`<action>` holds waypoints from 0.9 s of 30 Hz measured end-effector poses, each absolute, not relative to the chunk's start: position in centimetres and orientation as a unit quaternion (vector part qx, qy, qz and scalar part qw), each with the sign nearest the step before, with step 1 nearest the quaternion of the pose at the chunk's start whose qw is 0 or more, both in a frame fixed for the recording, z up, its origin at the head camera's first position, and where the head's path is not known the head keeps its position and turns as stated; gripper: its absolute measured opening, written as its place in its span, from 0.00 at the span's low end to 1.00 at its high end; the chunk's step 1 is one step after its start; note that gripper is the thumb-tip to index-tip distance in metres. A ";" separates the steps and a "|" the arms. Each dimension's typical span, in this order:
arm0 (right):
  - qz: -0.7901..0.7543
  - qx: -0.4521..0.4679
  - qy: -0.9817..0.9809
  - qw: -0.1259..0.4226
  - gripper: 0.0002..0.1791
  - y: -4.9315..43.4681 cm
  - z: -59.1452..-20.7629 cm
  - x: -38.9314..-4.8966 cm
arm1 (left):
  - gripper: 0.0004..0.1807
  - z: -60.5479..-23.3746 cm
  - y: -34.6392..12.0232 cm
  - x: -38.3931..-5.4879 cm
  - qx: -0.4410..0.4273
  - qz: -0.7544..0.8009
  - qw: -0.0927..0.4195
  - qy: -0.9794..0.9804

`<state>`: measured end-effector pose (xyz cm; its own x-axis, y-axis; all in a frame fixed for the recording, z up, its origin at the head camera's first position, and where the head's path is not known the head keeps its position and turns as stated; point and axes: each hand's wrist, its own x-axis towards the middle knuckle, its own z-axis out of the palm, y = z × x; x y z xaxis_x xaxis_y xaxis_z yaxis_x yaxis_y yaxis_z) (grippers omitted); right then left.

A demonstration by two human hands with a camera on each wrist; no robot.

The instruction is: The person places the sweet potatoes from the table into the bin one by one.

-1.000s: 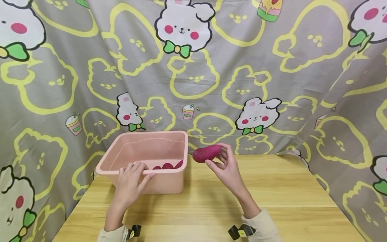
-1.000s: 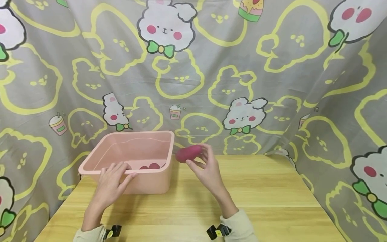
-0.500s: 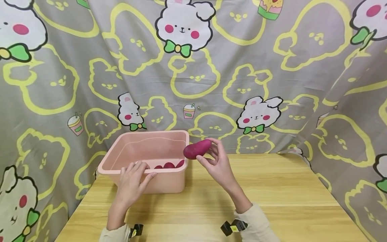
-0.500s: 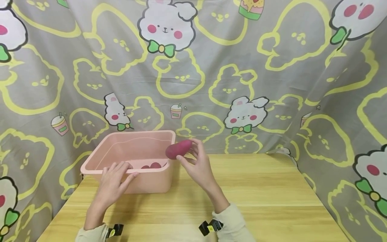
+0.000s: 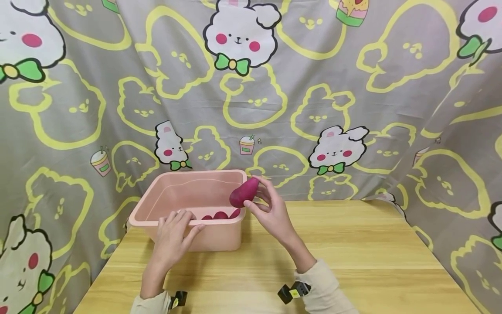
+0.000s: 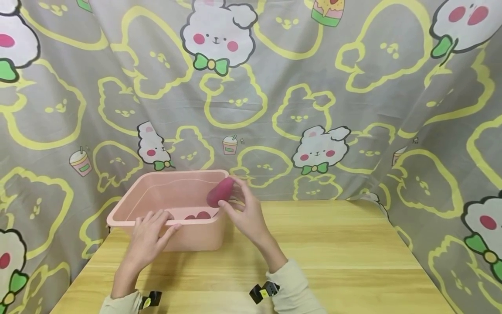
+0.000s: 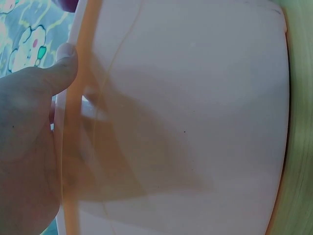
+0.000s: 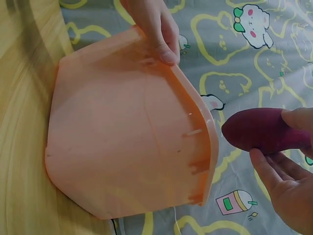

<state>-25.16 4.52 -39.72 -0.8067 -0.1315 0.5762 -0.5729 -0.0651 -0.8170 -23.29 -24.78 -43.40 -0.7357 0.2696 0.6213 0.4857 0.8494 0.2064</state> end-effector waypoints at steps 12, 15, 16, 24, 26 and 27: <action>0.667 0.249 -0.683 0.161 0.34 3.2 -40.2 -26.0 | 0.13 -43.4 -24.7 -23.6 -0.207 -0.182 0.296 -0.915; 0.663 0.255 -0.684 0.164 0.33 2.8 -40.2 -26.1 | 0.13 -43.5 -24.8 -23.5 -0.205 -0.184 0.297 -0.914; 0.662 0.257 -0.684 0.166 0.33 2.7 -40.2 -26.1 | 0.13 -43.5 -24.8 -23.5 -0.205 -0.185 0.297 -0.914; 0.639 0.265 -0.702 0.171 0.31 1.8 -40.0 -26.2 | 0.13 -43.5 -24.8 -23.4 -0.207 -0.183 0.297 -0.914; 0.633 0.265 -0.707 0.171 0.30 1.5 -40.0 -26.3 | 0.13 -43.5 -24.8 -23.4 -0.205 -0.185 0.296 -0.914; 0.631 0.265 -0.709 0.172 0.30 1.4 -39.9 -26.3 | 0.13 -43.5 -24.8 -23.4 -0.205 -0.186 0.295 -0.915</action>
